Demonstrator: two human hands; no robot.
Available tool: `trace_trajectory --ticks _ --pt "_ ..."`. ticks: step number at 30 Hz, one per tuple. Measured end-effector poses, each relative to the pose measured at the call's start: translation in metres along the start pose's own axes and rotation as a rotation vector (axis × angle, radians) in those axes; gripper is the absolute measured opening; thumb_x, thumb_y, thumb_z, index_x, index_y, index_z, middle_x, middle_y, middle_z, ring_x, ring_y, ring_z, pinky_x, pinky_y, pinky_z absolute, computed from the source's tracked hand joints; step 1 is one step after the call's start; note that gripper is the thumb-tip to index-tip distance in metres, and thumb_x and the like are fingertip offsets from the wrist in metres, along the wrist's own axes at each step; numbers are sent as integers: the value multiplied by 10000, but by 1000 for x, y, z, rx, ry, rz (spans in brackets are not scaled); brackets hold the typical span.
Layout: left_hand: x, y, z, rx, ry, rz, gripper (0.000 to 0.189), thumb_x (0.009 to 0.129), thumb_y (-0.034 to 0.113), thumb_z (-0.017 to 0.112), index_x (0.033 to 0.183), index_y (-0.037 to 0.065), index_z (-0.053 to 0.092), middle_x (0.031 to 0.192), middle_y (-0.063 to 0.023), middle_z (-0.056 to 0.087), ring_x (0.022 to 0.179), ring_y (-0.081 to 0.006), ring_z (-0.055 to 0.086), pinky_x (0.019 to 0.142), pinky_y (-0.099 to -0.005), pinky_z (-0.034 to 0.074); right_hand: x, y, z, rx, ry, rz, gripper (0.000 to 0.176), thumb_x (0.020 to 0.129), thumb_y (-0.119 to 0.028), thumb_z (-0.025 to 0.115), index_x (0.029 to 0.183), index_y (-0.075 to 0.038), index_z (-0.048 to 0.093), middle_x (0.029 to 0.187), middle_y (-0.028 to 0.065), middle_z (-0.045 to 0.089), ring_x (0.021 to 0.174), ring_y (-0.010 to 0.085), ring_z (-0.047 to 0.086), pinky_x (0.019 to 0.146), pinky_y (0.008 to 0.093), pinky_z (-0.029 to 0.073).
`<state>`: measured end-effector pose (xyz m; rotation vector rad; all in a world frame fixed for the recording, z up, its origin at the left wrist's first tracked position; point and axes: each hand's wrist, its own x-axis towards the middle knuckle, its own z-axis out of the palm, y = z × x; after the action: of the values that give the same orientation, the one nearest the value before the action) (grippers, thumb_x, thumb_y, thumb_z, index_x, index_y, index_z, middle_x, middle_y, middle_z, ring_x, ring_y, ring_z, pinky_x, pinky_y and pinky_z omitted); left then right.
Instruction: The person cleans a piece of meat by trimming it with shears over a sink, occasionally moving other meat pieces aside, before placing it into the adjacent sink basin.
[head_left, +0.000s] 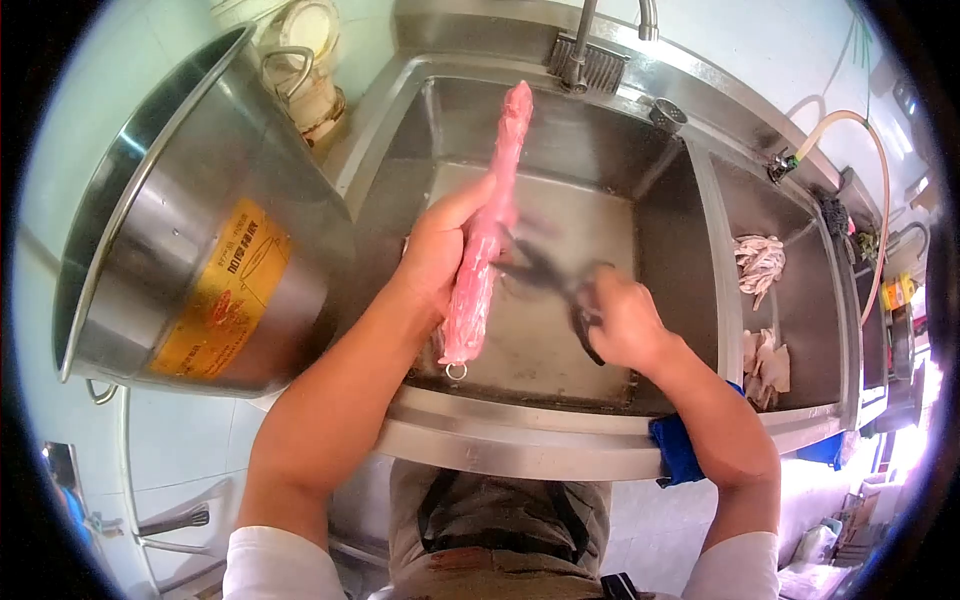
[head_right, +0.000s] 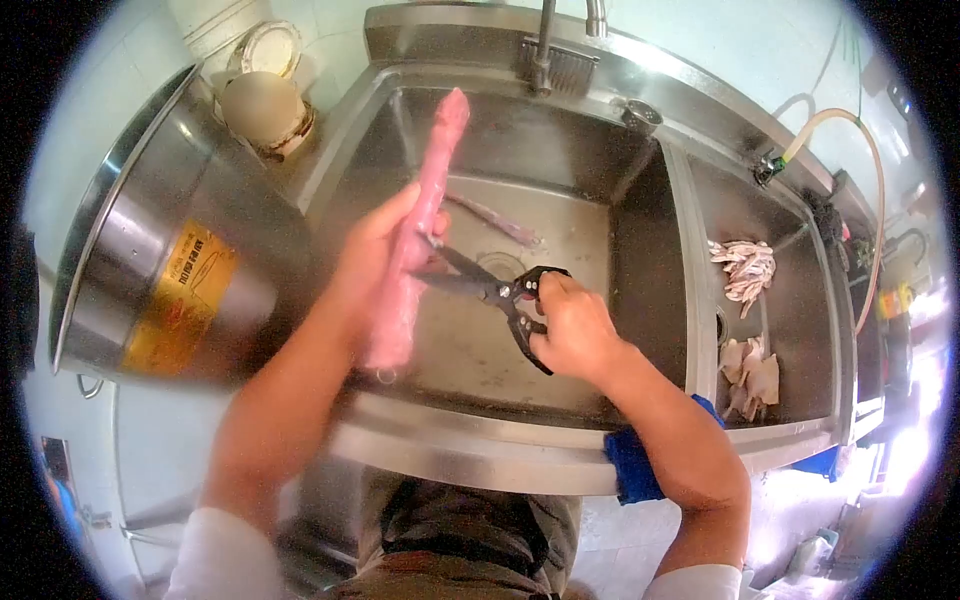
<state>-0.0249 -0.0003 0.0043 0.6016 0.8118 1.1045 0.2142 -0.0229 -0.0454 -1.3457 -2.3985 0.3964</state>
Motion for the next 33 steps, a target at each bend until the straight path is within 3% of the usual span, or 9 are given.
trace_trajectory --ticks 4,10,13,16,19,22,25,33 --pt "6 -1 -10 -17 -104 -11 291 903 385 560 970 103 537 795 -8 557 631 -107 514 604 -271 453 -2 -7 5 -127 19 -105 267 667 -109 676 837 27 523 798 200 585 744 372 596 643 438 498" --pt "-4 -4 1 32 89 176 290 889 341 596 1018 97 507 810 -16 548 627 -113 522 613 -277 458 -1 2 27 -202 99 -97 200 666 -88 675 752 26 535 708 186 589 639 380 594 588 426 510" --pt "-3 -2 3 10 160 220 272 889 333 598 988 89 531 784 -10 540 633 -114 528 606 -285 458 1 7 25 -130 83 -96 181 677 -86 660 736 29 534 688 183 587 629 392 592 603 438 512" --pt "-4 1 1 -65 90 110 258 891 333 594 950 85 561 763 -5 555 628 -113 530 577 -288 455 1 4 25 162 8 13 193 664 -84 656 756 31 531 721 201 592 664 406 596 633 451 514" --pt "2 -3 -2 10 100 121 269 895 349 586 920 81 583 748 -3 574 603 -113 528 540 -298 449 5 2 27 11 -32 -53 191 691 -91 651 777 33 534 767 216 599 719 408 602 657 454 513" --pt "3 -3 -1 -81 154 60 262 894 362 582 950 106 579 751 3 588 601 -118 529 562 -276 439 5 -16 9 -115 23 -26 219 712 -118 671 798 32 537 805 220 601 758 401 603 672 454 512" --pt "6 -3 -5 17 143 125 264 874 372 600 977 130 574 773 10 582 641 -121 536 595 -260 434 4 -14 6 -184 126 -65 248 733 -160 688 804 27 541 809 212 600 767 385 605 663 445 512" --pt "5 -7 -3 29 119 211 269 829 331 657 991 141 559 804 18 560 681 -103 529 599 -257 433 0 -9 -2 -197 180 -93 273 736 -189 701 779 24 538 803 215 605 746 358 614 644 424 516"
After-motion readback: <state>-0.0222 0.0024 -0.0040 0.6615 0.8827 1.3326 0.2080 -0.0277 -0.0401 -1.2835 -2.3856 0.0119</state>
